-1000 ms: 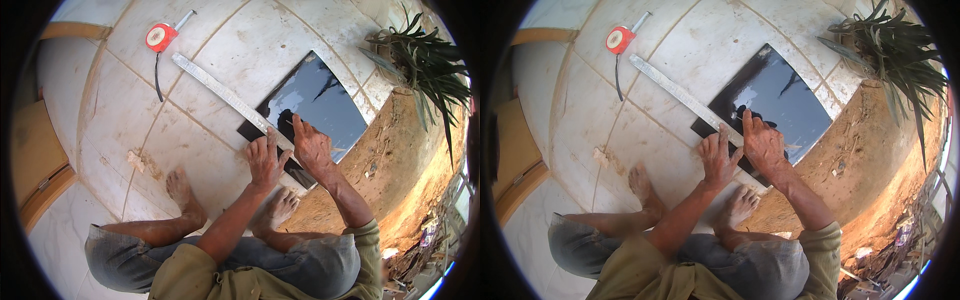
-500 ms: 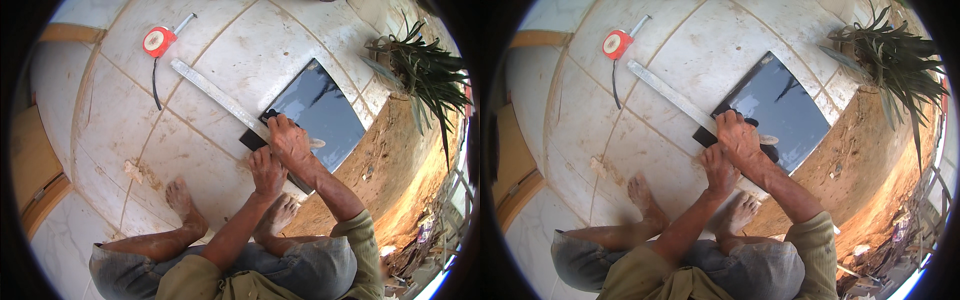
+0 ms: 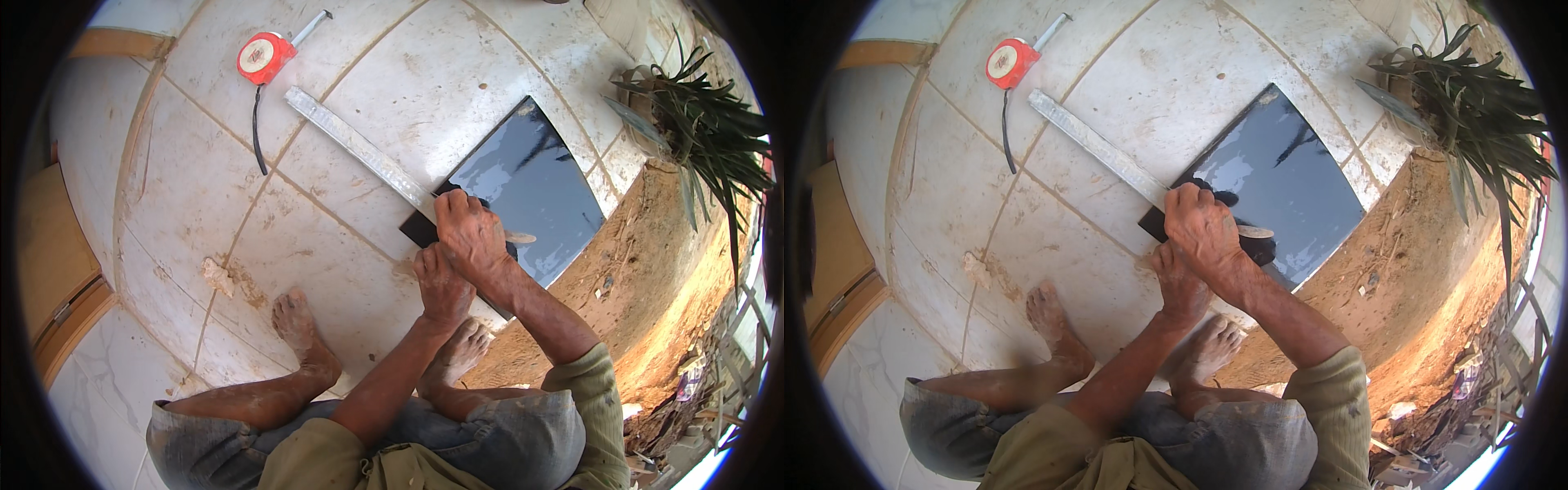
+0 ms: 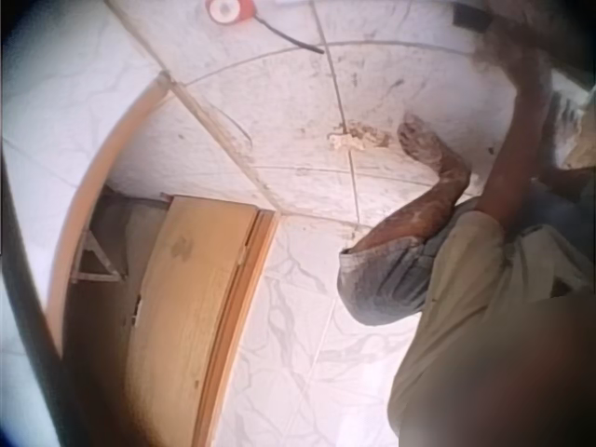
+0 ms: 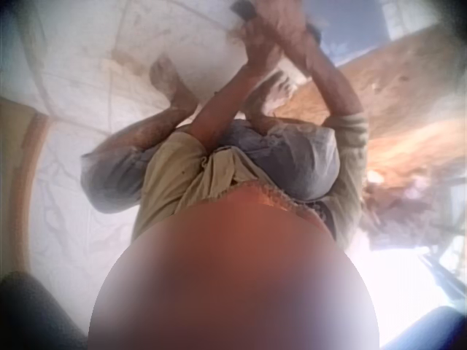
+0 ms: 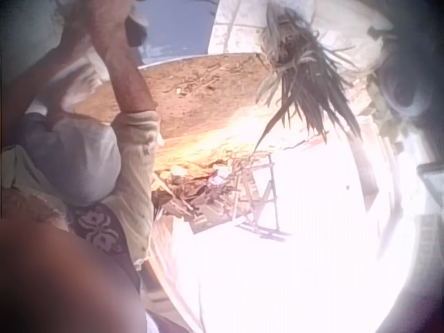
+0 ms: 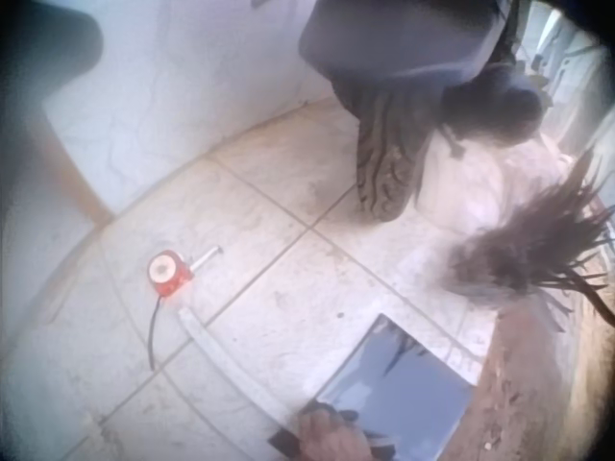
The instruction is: The person measures a black tile with a tape measure, marks a line using a pencil and a metal straightedge, and then scores the tile along the marked line with a glass cutter.
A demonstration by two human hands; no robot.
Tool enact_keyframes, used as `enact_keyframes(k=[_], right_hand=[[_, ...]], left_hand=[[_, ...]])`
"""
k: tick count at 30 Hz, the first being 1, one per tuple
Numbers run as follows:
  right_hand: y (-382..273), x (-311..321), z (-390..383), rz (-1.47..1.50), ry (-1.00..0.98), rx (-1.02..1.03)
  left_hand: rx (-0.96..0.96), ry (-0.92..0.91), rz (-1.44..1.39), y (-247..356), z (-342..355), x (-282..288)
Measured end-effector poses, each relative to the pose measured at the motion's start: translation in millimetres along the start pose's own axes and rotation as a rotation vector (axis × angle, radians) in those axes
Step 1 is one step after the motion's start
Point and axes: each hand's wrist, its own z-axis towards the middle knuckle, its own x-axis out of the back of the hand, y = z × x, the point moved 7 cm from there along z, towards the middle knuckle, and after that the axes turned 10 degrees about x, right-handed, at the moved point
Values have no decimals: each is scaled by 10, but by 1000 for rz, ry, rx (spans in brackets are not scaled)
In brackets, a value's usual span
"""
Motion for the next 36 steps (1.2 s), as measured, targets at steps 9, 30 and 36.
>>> enact_keyframes(k=[9, 30, 36], right_hand=[[-31, -69, -44, -10, -103, 13], [176, -136, -1688, 17, -245, -58], [271, -170, -2598, 76, -445, -155]], left_hand=[[-24, -6, 11, -5, -32, -16], [3, -42, 70, 13, 27, 23], [-13, -46, 62, 32, 12, -4]])
